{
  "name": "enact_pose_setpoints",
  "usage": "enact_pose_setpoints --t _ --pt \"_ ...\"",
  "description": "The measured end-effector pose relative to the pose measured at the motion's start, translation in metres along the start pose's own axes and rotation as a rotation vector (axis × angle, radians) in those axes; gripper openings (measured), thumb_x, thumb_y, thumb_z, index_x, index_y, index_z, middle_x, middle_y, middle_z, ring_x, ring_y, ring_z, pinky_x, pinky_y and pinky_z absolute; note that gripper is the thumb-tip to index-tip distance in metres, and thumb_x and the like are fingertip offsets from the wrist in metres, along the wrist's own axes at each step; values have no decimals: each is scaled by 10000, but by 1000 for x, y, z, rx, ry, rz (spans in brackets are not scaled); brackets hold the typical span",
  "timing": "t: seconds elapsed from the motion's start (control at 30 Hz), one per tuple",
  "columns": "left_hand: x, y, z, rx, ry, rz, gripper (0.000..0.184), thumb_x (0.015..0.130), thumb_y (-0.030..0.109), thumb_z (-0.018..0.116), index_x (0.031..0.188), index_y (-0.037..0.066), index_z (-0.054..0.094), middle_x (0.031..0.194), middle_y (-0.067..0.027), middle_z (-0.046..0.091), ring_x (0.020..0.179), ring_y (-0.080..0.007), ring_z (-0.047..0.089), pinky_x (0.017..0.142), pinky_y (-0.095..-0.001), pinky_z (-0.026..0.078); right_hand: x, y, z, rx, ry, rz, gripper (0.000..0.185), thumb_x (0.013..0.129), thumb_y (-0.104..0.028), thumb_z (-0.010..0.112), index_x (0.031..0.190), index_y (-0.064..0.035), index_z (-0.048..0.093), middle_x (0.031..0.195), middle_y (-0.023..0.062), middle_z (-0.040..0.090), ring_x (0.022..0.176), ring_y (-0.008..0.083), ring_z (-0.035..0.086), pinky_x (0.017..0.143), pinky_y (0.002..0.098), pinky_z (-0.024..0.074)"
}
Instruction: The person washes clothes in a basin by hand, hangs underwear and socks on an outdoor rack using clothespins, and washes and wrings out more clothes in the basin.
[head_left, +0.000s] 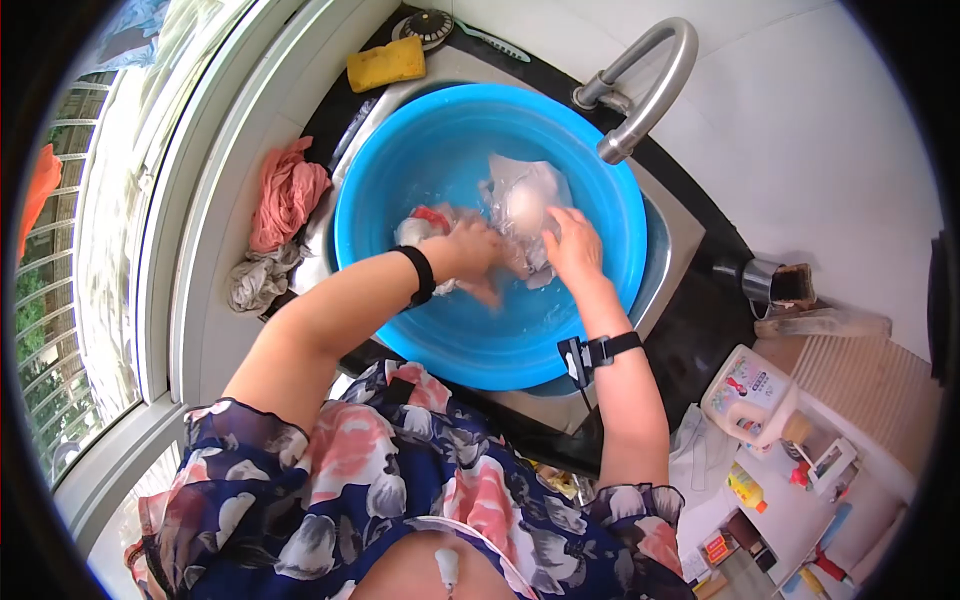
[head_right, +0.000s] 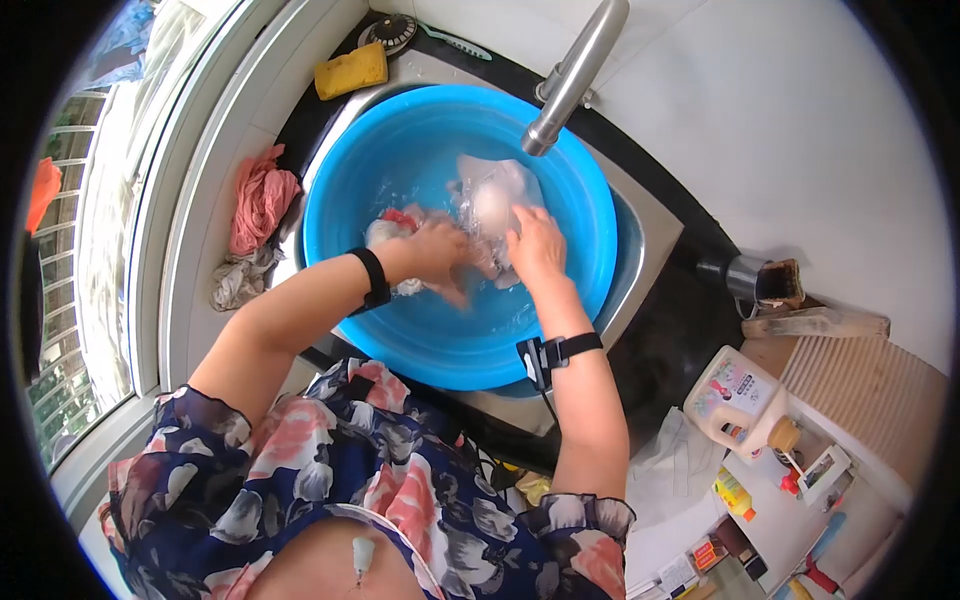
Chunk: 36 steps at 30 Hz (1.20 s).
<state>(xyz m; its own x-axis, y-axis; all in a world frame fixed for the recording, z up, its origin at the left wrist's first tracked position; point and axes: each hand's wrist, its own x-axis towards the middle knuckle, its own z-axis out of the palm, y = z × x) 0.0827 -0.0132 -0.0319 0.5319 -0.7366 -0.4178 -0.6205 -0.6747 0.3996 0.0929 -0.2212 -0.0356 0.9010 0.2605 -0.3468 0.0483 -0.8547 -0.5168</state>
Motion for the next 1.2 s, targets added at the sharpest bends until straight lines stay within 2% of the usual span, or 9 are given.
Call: enact_pose_setpoints --t 0.13,0.33,0.47,0.6,0.73,0.87,0.93,1.13,1.2 --pt "4 5 40 337 -442 67 600 781 462 629 1294 160 554 1252 -121 595 1143 -339 556 1050 -553 278 7 1 25 -157 110 109 590 788 -231 719 1309 -68 497 1408 213 402 1228 394 459 994 428 422" --pt "-9 -35 87 377 -168 -216 415 835 273 585 1214 106 606 1233 -130 605 1054 -340 614 969 -506 400 22 41 22 329 -95 304 655 772 -104 673 1369 -7 420 1354 270 454 1271 397 437 1031 403 396" --pt "28 -30 -11 -246 -250 -221 665 866 401 575 1385 27 394 1172 -242 601 985 -382 632 837 -457 497 15 59 30 1022 199 441 645 862 -332 572 1347 62 414 1346 282 468 1255 384 463 1029 398 384" --pt "63 -17 0 -1058 62 -702 819 871 637 485 1437 67 324 1326 -257 501 1175 -423 524 978 -528 405 24 40 73 649 300 838 805 895 -534 500 1416 48 306 1400 260 418 1275 404 430 1042 426 363" --pt "88 -1 23 -1813 0 -1005 900 838 789 306 1484 164 290 1557 -186 161 1444 -335 121 1088 -655 21 33 22 78 1154 524 555 747 809 -431 703 1297 58 420 1275 241 514 1138 349 535 938 397 441" --pt "89 -13 25 -2395 -100 -697 827 868 742 344 1413 124 404 1426 -179 423 1302 -343 413 1086 -576 252 23 -36 34 641 502 115 466 767 -299 788 1009 26 560 985 140 630 883 203 593 758 351 495" --pt "103 -28 40 -2719 14 19 636 930 602 423 1302 92 499 1218 -167 588 1081 -295 590 982 -482 434 11 -57 22 686 517 56 434 765 -297 788 964 15 562 910 137 636 821 217 605 729 358 495" --pt "72 -20 26 -2515 -90 361 363 997 226 457 1288 9 459 1170 -98 579 933 -151 600 769 -297 510 -22 -91 22 793 614 -120 314 783 -272 770 821 -23 583 748 165 649 678 284 647 626 371 501" --pt "69 -8 32 -2738 -114 233 310 949 252 498 1096 -5 590 857 -103 617 765 -247 629 746 -393 527 -30 -93 21 728 605 -100 238 795 -140 746 783 -3 553 702 131 606 645 185 579 612 319 477"
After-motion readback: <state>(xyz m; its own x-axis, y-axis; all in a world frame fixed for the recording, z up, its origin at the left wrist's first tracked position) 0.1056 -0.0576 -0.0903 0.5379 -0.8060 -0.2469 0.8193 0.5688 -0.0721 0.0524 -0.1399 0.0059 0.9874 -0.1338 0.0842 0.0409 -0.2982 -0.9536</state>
